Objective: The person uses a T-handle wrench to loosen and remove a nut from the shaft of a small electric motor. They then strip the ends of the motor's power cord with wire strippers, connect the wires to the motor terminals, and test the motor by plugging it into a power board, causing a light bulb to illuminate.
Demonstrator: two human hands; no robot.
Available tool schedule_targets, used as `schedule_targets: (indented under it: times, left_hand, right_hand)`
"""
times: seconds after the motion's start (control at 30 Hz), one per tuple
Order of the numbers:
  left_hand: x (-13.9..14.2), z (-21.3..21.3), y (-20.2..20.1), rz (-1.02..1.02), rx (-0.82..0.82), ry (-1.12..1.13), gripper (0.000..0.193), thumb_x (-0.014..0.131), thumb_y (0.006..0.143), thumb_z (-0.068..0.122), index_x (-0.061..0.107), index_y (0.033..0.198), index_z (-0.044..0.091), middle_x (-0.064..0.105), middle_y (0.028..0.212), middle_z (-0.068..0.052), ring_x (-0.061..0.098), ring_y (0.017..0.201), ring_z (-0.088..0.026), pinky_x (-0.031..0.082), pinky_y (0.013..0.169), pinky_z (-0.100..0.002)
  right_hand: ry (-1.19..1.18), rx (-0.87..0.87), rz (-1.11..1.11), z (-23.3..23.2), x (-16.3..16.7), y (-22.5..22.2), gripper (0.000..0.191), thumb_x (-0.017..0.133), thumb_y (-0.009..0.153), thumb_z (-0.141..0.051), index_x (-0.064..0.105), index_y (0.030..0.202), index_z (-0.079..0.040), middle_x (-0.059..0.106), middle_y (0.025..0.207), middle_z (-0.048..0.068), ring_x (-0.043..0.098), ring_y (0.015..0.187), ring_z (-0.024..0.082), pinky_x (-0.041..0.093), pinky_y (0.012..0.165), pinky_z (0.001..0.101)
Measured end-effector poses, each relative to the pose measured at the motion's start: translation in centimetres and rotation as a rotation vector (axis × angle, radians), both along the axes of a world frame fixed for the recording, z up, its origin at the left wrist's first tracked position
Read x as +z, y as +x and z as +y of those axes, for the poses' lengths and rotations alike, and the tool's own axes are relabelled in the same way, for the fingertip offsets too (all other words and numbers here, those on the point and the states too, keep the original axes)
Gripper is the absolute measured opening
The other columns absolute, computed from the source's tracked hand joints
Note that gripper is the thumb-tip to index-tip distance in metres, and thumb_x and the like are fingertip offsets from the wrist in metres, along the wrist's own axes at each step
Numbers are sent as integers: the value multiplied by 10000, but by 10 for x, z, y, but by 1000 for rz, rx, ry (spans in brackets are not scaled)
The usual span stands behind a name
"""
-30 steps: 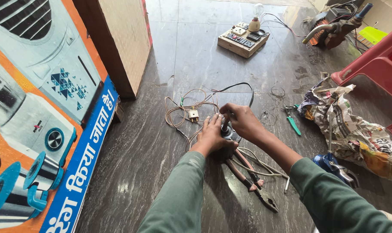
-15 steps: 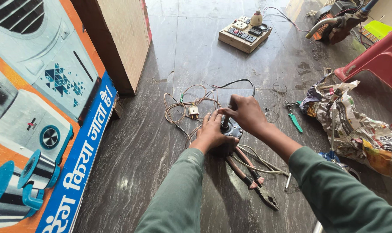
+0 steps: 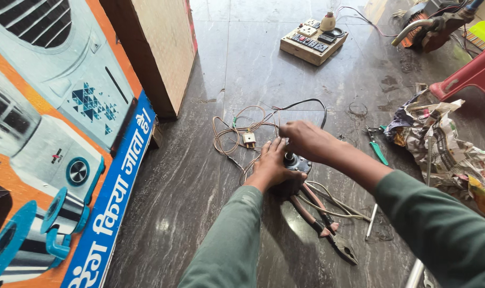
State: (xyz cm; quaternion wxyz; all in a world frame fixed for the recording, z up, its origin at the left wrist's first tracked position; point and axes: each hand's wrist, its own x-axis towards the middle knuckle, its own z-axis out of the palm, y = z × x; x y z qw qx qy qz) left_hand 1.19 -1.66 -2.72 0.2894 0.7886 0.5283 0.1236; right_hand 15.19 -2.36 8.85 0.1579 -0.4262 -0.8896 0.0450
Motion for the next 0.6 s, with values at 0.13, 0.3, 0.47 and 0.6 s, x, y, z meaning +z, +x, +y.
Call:
schedule_targets:
  times: [0.13,0.3,0.47,0.6]
  left_hand:
    - [0,1,1,-21,-20,70,1376,904,528,671,267,1600,90,225,1690,-80,114,1578,-313,215,1264,-455]
    - [2,0,1,-8,-5,9,1384,899,532,657,235,1615,109,193,1699,-62,84,1574,-309,206,1245,-471]
    - [3,0,2,-16,-10,26,1376,892,542,673,245,1601,80,186,1700,-71,91,1577,-296,215,1248,-464]
    - [2,0,5,-13,-17,34,1365,890,539,675,259,1594,82,202,1691,-80,109,1574,-287,225,1245,-458]
  right_hand:
    - [-66,-23,-111,-8,3,19,96,669,895,-54,648,959,15,724,867,207,728,793,360,564,681,452]
    - [-154,99,-143,8,12,26,90,586,949,-86,637,956,-12,732,928,146,755,828,274,586,700,416]
    - [173,399,-400,14,12,30,139,618,882,-110,634,942,15,658,910,152,722,798,299,584,690,423]
    - [126,295,-563,16,9,24,219,631,941,-210,674,999,-3,667,875,145,712,729,249,594,668,387]
